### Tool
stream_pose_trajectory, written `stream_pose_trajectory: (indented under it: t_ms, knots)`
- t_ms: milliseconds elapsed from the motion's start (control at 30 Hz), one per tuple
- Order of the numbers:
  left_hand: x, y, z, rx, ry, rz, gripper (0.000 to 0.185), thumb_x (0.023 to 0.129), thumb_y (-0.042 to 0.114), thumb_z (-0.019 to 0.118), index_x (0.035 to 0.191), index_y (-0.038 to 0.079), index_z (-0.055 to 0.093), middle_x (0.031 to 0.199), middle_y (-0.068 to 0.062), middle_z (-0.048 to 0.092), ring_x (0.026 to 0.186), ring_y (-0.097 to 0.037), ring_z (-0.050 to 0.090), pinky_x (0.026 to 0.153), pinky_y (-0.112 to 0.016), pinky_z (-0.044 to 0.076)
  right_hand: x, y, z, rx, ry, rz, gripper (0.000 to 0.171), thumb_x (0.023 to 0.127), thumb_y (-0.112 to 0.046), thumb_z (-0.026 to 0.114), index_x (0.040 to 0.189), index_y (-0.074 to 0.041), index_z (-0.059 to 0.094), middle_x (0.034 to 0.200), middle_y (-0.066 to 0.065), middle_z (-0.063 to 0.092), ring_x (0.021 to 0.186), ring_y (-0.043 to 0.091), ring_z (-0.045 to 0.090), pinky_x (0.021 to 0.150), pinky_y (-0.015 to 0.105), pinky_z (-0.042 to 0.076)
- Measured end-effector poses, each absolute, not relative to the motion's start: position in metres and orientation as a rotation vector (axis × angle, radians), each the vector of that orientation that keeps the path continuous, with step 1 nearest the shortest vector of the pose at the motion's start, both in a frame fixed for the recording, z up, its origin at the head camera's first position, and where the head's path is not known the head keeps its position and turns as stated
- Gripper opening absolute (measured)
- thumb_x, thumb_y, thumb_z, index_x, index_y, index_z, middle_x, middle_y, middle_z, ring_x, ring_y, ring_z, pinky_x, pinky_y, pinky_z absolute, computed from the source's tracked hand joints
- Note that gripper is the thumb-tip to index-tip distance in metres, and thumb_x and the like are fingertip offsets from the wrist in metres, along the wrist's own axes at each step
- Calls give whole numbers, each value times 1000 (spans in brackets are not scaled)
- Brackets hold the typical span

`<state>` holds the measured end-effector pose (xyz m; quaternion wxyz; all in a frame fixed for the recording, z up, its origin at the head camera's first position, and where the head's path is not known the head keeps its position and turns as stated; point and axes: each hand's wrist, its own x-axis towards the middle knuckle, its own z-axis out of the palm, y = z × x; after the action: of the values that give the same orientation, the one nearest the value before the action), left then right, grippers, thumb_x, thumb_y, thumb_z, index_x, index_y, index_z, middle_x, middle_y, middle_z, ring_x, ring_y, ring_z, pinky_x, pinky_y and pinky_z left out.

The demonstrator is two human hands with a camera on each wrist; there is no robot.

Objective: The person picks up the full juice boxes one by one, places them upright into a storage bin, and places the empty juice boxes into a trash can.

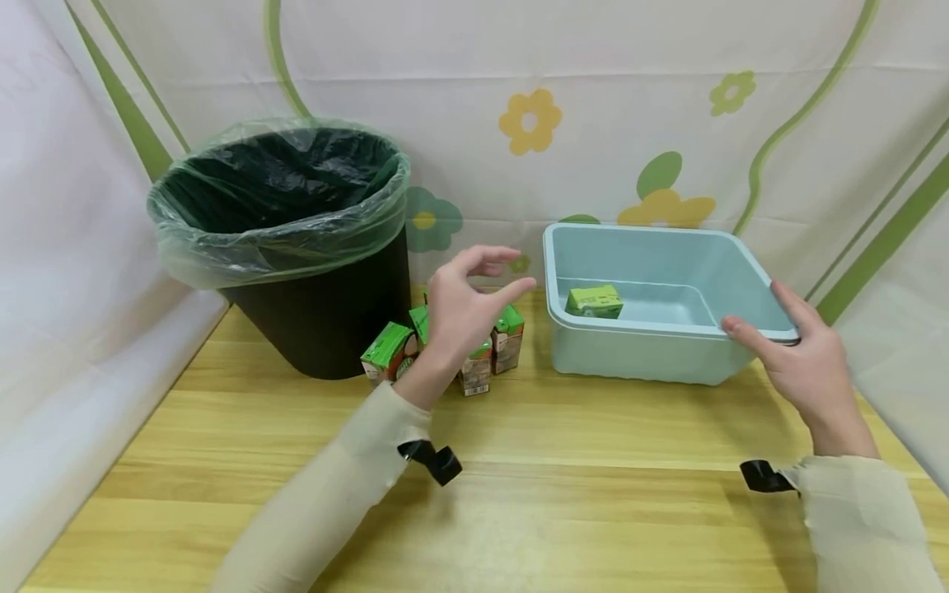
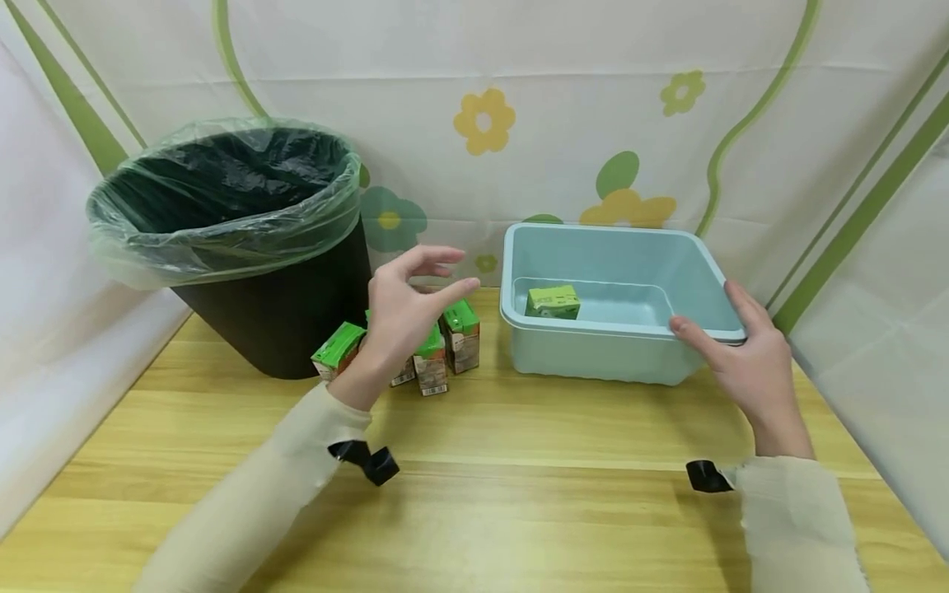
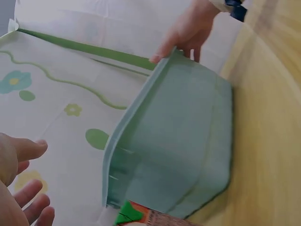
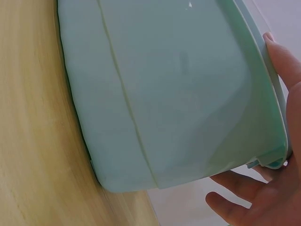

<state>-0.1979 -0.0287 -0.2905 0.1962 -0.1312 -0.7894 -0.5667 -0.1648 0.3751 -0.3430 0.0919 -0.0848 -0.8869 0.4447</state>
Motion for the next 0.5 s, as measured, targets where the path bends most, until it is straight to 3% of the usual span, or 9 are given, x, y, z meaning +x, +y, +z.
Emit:
stream_pose_trajectory:
  t_ms: [100,300,500]
  knots:
    - [-189,-35,-302,-356,-2187,-1517,35,87,24,89,119,14,80,120,-4,76,103,-24,70,81,-39,62,-165,375,-342,-258,-2641,1308,89,100,-50,69,167,-48,11,179,-14,1,168,32,-3,133,60,6]
    - [-175,-44,-323,-298,-2134,-1484,35,85,21,91,117,13,80,119,-6,75,110,-29,68,85,-49,61,-166,374,-344,-257,-2642,1312,89,100,-51,69,167,-47,11,179,-13,1,168,32,-2,133,61,8]
    - [-168,-43,-342,-210,-2074,-1535,35,85,22,91,117,12,80,118,-6,73,109,-31,66,82,-46,60,-165,375,-344,-251,-2632,1315,89,100,-50,69,167,-48,12,180,-11,1,168,32,-2,133,61,7]
